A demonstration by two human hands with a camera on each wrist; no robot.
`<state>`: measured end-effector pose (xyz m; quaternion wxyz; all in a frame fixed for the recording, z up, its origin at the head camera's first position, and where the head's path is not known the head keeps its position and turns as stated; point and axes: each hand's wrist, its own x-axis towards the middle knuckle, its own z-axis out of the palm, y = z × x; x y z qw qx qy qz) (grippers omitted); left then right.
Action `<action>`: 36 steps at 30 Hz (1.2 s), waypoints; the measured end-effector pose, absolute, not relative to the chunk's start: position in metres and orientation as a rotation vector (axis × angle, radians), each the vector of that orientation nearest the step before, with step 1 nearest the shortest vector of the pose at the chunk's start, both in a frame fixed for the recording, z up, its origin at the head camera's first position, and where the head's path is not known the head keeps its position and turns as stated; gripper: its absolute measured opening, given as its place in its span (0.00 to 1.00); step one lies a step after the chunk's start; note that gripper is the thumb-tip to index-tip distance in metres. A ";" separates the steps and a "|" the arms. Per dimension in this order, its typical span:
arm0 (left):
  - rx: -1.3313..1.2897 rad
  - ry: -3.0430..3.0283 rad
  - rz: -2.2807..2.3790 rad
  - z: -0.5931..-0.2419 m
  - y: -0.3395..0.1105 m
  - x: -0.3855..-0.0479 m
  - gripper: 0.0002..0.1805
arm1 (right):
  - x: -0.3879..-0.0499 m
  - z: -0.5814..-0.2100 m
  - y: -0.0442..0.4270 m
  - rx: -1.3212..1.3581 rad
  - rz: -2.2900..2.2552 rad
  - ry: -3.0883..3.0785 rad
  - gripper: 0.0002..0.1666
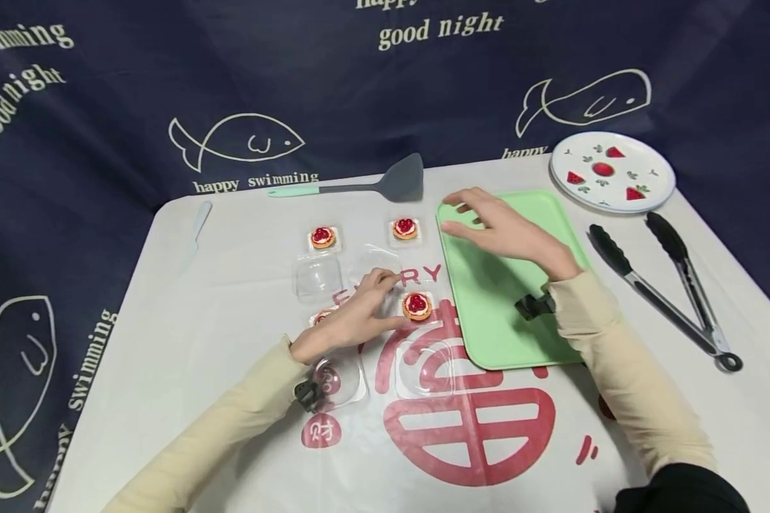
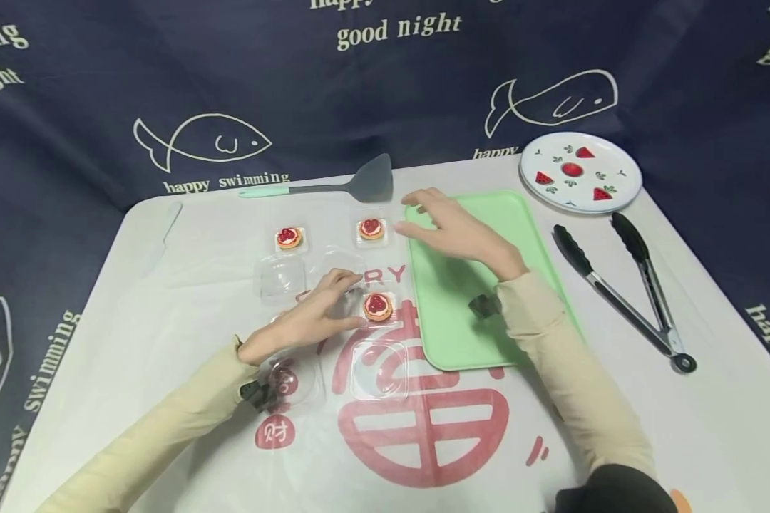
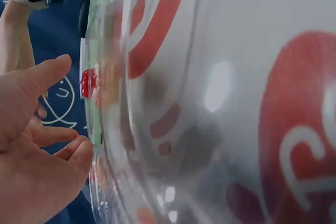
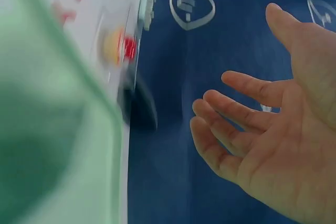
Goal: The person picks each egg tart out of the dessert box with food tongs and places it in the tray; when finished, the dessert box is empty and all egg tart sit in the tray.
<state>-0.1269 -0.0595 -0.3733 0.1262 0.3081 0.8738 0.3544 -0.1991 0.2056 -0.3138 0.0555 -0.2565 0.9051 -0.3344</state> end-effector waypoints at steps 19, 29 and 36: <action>0.805 2.556 1.086 -0.378 -0.050 -0.126 0.38 | -0.133 -0.338 0.420 0.286 -0.469 2.922 0.61; 0.837 2.576 1.076 -0.377 -0.050 -0.127 0.38 | -0.104 -0.356 0.441 0.328 -0.338 2.786 0.58; 0.810 2.557 1.063 -0.377 -0.050 -0.127 0.39 | -0.103 -0.358 0.441 0.407 -0.398 2.779 0.59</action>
